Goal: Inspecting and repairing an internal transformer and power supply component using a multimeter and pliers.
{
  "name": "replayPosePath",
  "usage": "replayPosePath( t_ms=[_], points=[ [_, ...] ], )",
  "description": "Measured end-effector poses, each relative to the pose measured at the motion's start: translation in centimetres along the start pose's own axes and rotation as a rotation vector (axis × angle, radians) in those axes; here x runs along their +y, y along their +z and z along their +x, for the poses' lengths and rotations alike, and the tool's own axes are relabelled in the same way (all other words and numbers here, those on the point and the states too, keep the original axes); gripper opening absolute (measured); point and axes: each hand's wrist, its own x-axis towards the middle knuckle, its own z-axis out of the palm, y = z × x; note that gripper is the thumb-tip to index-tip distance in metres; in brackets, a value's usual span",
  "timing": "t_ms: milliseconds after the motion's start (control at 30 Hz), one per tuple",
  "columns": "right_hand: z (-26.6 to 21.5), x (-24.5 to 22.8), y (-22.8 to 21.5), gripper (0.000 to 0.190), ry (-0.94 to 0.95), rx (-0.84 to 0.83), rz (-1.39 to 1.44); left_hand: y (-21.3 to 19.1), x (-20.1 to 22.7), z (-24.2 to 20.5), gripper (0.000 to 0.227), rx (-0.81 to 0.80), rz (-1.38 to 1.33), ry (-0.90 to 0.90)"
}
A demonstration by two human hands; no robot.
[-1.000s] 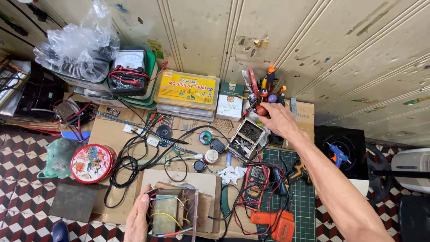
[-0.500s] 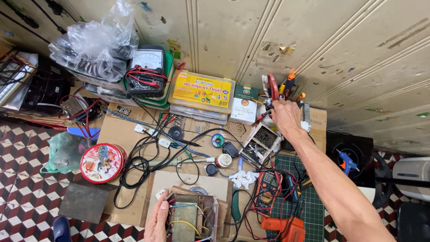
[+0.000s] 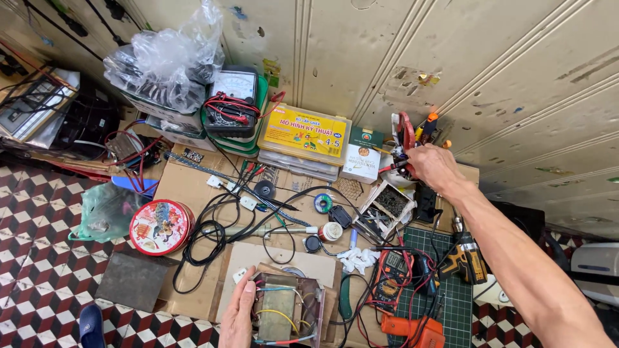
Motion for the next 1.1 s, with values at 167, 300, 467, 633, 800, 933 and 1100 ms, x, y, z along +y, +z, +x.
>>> replayPosePath(
  t_ms=[167,300,467,633,800,933,1100],
  points=[
    [-0.6,-0.7,-5.2,0.021,0.02,-0.011,0.016,-0.2,-0.4,0.4,0.055,-0.002,0.008,0.0],
    [-1.4,0.4,-6.6,0.013,0.014,0.133,0.061,-0.6,-1.6,1.0,0.055,-0.005,0.007,0.029],
    [-2.6,-0.6,-9.1,0.013,0.092,0.221,0.098,-0.6,-1.3,1.0,0.055,-0.003,0.024,0.099],
    [-4.8,-3.4,-13.0,0.01,0.053,0.441,0.181,-0.4,-0.4,0.9,0.057,0.041,0.093,0.062],
    [-8.8,-6.2,-19.8,0.01,0.297,0.519,0.503,-0.6,-0.7,1.5,0.058,0.014,0.05,0.072],
    [-13.8,-3.8,-20.7,0.011,0.222,0.864,1.163,-0.1,0.4,0.5,0.059,0.028,0.037,0.131],
    [-15.5,-14.7,-15.1,0.017,0.311,0.754,1.995,0.6,2.1,-0.8,0.06,0.055,0.068,0.147]
  ],
)
